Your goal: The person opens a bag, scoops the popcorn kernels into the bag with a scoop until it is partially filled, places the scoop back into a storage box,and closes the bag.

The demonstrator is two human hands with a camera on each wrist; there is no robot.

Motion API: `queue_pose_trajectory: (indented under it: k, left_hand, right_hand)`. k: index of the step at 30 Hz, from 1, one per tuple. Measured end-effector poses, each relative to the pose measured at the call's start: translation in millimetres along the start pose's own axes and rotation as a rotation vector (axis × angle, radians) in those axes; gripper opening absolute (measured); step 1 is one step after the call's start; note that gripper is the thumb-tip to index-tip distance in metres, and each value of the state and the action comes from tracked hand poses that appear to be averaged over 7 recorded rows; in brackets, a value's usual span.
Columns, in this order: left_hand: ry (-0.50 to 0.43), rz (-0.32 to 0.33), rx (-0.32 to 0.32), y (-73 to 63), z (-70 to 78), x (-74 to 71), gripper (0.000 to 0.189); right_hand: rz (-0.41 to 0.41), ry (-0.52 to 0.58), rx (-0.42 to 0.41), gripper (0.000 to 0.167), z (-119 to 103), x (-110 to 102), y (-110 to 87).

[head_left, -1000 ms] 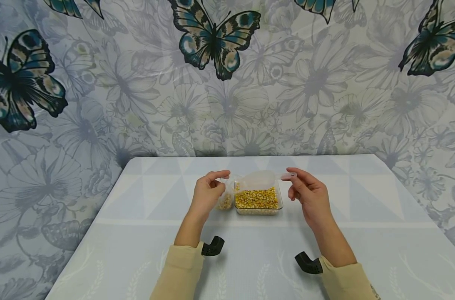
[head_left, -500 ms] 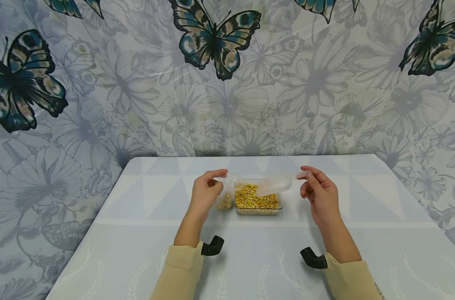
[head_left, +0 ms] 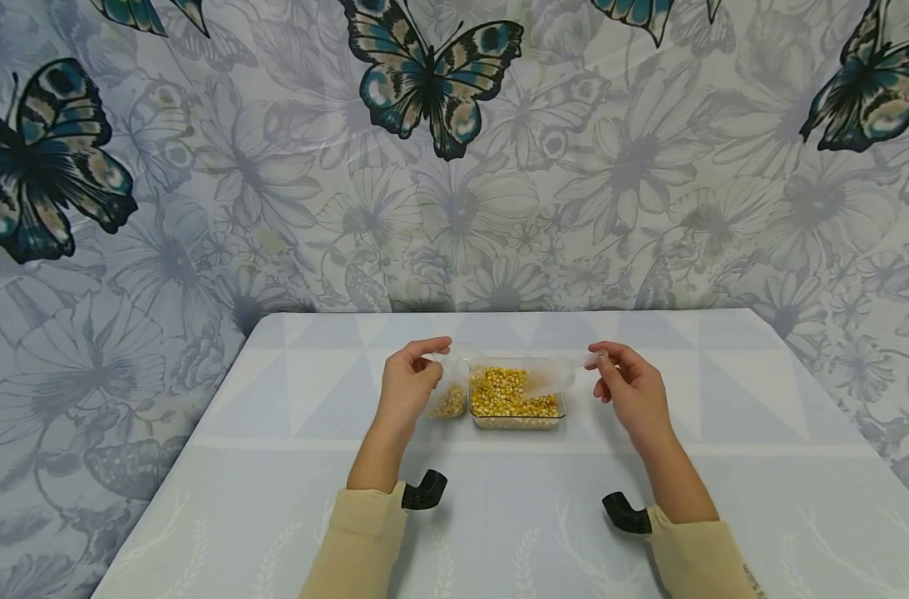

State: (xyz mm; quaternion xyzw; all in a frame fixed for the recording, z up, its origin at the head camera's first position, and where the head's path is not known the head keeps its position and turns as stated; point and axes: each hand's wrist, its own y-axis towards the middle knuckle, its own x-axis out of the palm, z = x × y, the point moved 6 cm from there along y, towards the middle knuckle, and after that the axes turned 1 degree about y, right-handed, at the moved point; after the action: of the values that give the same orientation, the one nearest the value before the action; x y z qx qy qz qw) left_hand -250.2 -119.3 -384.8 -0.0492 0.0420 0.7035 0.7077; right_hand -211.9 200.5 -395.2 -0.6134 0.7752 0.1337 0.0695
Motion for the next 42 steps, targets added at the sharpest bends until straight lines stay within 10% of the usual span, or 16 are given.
queue_pose_trajectory:
  k: [22, 33, 42]
  left_hand:
    - [0.001, 0.074, -0.016, -0.3, -0.5, -5.0, 0.036]
    - [-0.17, 0.025, 0.09, 1.1, 6.1, 0.6, 0.038]
    - [-0.18, 0.046, -0.041, 3.4, -4.9, -1.1, 0.033]
  right_hand:
    - [-0.159, -0.466, -0.144, 0.023, -1, 12, -2.6]
    - [-0.163, -0.482, -0.145, 0.023, 2, 15, -2.3]
    - [-0.17, -0.488, -0.155, 0.025, 3, 15, -3.2]
